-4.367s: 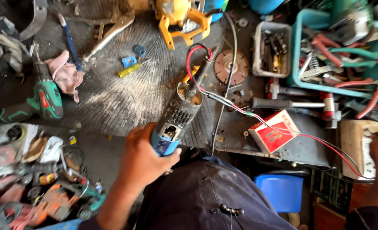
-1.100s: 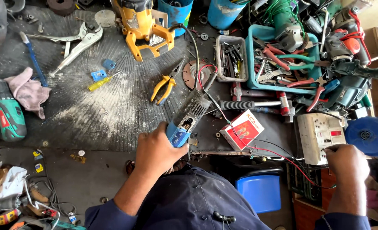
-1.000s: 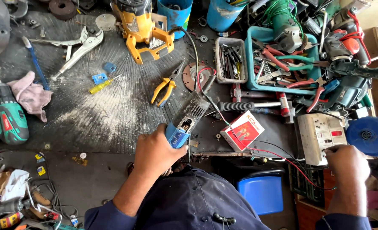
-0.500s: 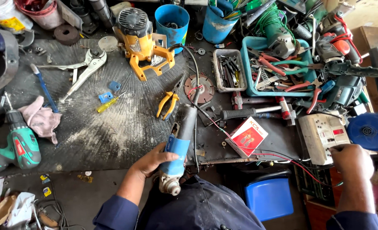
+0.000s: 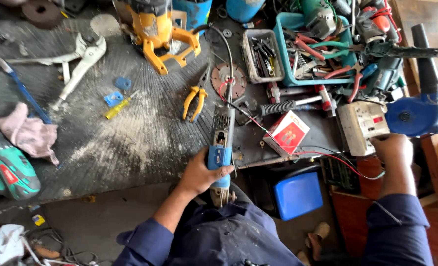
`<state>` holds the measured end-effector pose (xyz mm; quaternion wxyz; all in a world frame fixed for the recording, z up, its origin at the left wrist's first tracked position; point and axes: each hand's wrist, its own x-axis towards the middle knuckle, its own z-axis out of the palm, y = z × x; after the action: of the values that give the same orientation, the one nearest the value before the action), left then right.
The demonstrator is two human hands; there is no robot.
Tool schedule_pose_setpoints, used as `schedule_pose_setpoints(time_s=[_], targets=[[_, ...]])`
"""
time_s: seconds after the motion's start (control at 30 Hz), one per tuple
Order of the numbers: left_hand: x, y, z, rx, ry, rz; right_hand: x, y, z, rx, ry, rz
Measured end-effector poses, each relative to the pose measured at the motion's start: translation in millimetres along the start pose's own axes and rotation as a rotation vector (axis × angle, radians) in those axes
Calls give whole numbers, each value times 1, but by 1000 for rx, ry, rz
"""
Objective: The person repairs a blue handheld power tool at a cluttered workbench. They open the tool's housing, manipulate its internal wires and components, connect it to a power supply to test it, then reassemble the housing and handle the tool.
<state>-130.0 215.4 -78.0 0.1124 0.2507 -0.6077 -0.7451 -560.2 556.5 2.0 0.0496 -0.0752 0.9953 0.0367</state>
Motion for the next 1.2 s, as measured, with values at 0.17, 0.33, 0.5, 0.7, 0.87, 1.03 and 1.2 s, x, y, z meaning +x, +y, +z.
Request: schedule_pose_setpoints(time_s=[0.17,0.33,0.5,0.7,0.87,1.03,1.2], targets=[[-3,5,2,52,11,23,-14,-8,-4,-11,62,5],[-8,9,5,89,-1,63,-26,-21,-14,60,32,84],[-8,9,7,93,-6,87,-25,-27,-27,-15,-16,160],[-8,7,8,57,-16,100,-12,-23,-30,-23,-94,112],[-8,7,8,86,-21,90,-7,-22,-30,-47,-104,72],[-7,6,8,130,-2,103,-10,-26,-29,-49,-89,82],[-6,6,8,118,-22,97,-11,-27,-27,-60,-96,92]])
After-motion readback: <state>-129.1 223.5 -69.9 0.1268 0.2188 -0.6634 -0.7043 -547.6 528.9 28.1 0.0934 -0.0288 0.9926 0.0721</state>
